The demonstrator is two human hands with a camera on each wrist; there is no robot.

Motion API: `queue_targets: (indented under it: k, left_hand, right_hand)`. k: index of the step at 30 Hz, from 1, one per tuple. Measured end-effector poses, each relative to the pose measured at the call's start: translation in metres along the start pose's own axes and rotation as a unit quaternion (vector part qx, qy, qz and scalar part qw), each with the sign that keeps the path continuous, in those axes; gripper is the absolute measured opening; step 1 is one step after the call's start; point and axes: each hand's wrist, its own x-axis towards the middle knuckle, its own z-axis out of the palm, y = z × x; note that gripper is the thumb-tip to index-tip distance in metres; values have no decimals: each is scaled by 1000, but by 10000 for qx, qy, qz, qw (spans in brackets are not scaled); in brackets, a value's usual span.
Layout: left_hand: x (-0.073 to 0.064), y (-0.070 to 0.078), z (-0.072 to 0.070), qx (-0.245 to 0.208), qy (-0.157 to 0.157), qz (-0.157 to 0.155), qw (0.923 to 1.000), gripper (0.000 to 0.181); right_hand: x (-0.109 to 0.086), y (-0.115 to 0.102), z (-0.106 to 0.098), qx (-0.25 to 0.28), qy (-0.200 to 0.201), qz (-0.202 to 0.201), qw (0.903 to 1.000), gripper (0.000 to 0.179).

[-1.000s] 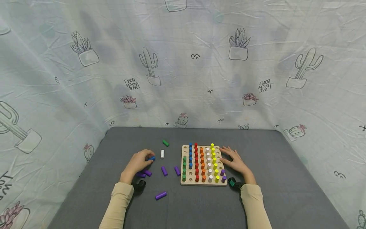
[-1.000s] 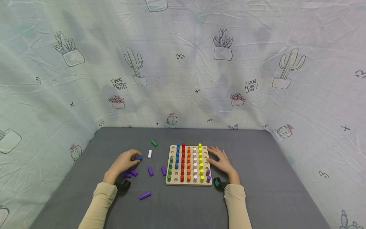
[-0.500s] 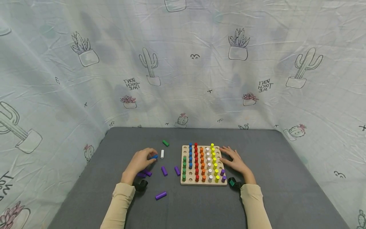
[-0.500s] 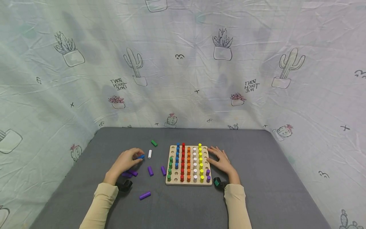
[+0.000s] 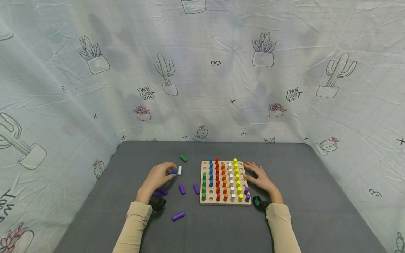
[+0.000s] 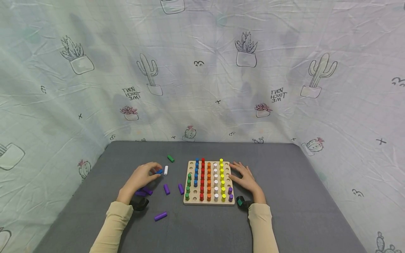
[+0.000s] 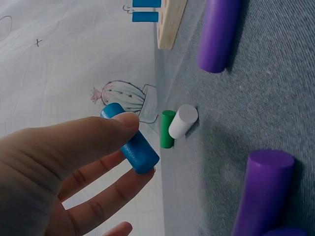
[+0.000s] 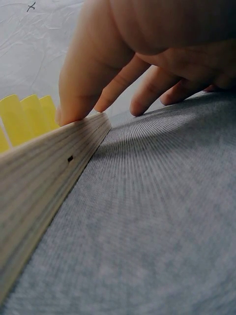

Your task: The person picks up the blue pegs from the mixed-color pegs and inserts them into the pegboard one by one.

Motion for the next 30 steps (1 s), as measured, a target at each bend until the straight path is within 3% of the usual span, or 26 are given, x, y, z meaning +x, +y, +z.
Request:
queue_targets:
  k: [30]
  left_hand:
    - [10, 23, 12, -276, -194, 289, 9990, 21]
  right_hand:
    - [0, -1, 0, -40, 19, 26, 10000, 57]
